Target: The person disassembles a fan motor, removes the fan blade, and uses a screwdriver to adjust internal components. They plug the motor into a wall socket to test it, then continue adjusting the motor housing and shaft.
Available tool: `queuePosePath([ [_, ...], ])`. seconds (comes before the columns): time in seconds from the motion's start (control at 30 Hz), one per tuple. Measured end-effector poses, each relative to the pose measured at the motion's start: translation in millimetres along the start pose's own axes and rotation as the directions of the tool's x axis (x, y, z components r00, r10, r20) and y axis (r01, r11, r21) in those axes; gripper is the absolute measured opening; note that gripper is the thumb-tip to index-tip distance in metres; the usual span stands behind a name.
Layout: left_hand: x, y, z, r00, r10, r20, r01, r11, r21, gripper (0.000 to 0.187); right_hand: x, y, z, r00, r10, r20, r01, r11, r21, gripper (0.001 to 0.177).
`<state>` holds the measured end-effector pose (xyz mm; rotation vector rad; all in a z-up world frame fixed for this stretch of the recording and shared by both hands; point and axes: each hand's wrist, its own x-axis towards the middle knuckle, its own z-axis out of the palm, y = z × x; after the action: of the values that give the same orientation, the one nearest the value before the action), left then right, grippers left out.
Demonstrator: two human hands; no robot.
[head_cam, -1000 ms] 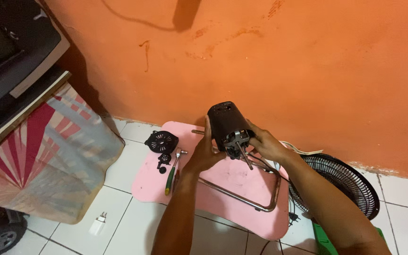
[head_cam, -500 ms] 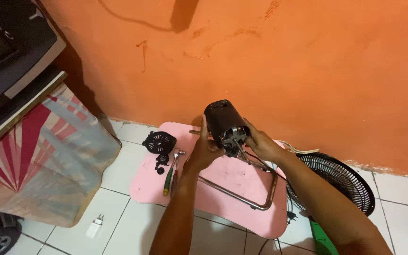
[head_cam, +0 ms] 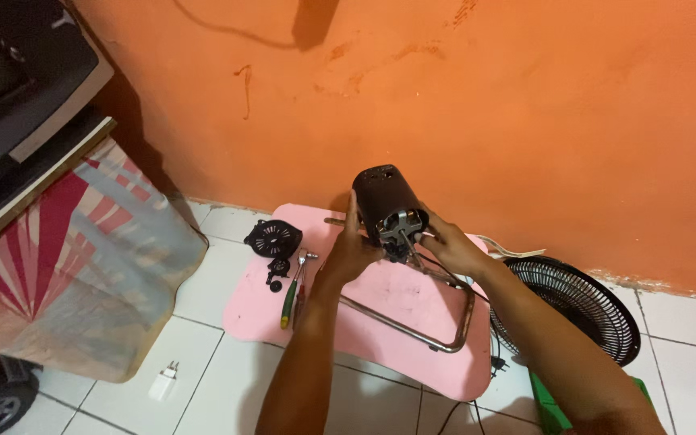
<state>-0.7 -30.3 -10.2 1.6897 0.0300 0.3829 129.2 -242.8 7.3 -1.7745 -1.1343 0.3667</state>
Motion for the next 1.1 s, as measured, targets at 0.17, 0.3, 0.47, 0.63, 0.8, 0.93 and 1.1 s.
queuePosePath([
  [0.17,1.9,9.4,3.8,0.998,0.01,0.055,-0.003,0.992,-0.127,0.134,-2.8,25.3,9.0,0.992,0.096,-0.078,-0.095,0.995,0.015,0.049],
  [0.3,5.3,36.6,-4.1,0.998,-0.049,0.038,0.058,0.953,-0.299,0.113,6.9,22.0,13.9,0.99,0.0,-0.143,-0.007,0.999,-0.05,0.045],
  [0.47,2.7,24.9,7.1,0.988,-0.156,0.002,0.147,0.925,-0.35,0.107,-24.2,8.7,33.2,0.92,-0.188,-0.343,0.114,0.968,-0.225,0.054],
  [0.63,30.4,-1.3,12.0,0.992,-0.113,-0.05,0.068,0.837,-0.543,0.122,-36.4,-13.1,50.8,0.77,-0.295,-0.565,-0.053,0.854,-0.518,0.056],
  [0.8,42.0,-12.9,8.1,0.949,-0.28,-0.142,0.187,0.868,-0.459,0.129,-44.1,-22.5,80.0,0.667,-0.5,-0.553,-0.037,0.719,-0.694,0.047],
  [0.93,55.4,0.6,14.2,0.915,-0.375,-0.148,0.282,0.857,-0.431,0.136,-51.2,-12.7,110.3,0.661,-0.553,-0.507,-0.08,0.62,-0.781,0.033],
  [1.1,40.7,2.8,12.1,0.932,-0.331,-0.147,0.214,0.83,-0.514,0.135,-46.9,6.5,136.5,0.726,-0.213,-0.654,-0.2,0.844,-0.497,0.033],
])
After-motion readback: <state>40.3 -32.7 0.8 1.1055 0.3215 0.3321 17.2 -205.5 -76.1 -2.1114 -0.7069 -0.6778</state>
